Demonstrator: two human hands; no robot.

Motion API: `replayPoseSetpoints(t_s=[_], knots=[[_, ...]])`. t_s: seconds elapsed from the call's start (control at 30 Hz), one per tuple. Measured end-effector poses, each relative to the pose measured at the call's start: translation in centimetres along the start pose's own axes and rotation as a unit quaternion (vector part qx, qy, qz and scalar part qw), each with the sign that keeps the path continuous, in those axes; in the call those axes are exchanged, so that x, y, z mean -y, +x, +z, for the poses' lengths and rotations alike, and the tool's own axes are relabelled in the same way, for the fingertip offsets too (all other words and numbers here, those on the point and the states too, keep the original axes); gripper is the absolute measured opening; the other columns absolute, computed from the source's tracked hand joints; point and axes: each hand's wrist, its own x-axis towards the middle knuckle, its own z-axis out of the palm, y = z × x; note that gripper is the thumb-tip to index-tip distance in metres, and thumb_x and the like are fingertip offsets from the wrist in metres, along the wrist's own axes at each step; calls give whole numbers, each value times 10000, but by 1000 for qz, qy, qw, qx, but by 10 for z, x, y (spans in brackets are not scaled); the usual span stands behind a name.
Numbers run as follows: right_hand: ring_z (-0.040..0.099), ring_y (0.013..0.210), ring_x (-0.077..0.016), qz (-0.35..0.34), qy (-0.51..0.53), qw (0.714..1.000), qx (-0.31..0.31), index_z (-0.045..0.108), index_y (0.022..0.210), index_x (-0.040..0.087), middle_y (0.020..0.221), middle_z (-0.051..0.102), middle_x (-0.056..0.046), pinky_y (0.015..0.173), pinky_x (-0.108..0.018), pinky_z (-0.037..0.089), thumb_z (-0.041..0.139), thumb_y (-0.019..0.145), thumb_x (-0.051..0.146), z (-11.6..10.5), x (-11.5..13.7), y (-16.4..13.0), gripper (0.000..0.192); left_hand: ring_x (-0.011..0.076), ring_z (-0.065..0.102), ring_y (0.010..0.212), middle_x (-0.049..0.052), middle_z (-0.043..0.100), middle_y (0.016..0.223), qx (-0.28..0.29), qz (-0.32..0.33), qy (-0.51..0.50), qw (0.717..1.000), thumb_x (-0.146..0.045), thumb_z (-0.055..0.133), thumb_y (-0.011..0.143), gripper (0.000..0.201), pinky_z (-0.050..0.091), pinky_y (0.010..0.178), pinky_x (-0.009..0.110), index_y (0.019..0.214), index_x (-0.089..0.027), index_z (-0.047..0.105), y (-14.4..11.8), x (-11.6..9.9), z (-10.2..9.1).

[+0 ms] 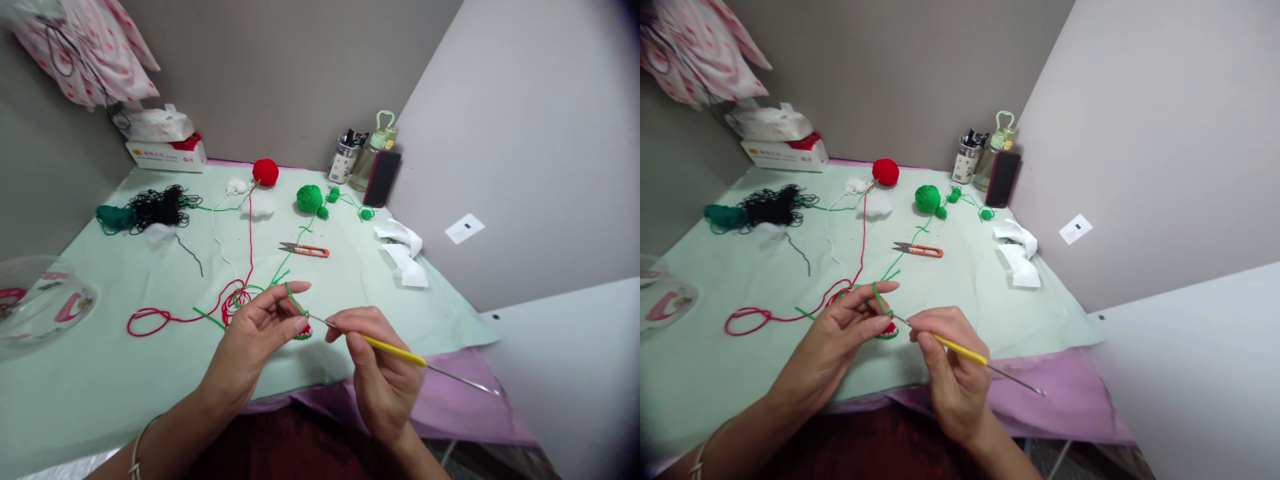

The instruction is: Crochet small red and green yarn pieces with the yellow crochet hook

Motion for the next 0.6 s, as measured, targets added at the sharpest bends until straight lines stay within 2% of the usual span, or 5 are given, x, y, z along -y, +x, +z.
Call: replayPoseSetpoints(t_s=[0.3,0.6], knots=[[685,906,-146,-13,-35,999,20,746,1107,236,962,747,-14,802,-291,566,562,1005,55,-2,3,-2,277,110,599,780,-35,654,790,0,4,6,1000,-283,894,813,287,501,764,202,1092,-326,843,-2,-1,-2],[692,907,-158,-42,-62,997,36,733,1137,211,970,751,-35,796,-299,579,571,990,31,-3,6,-1,284,120,661,818,-37,701,855,-6,43,80,996,-222,864,839,260,544,798,216,1064,-349,841,-1,-2,-3]])
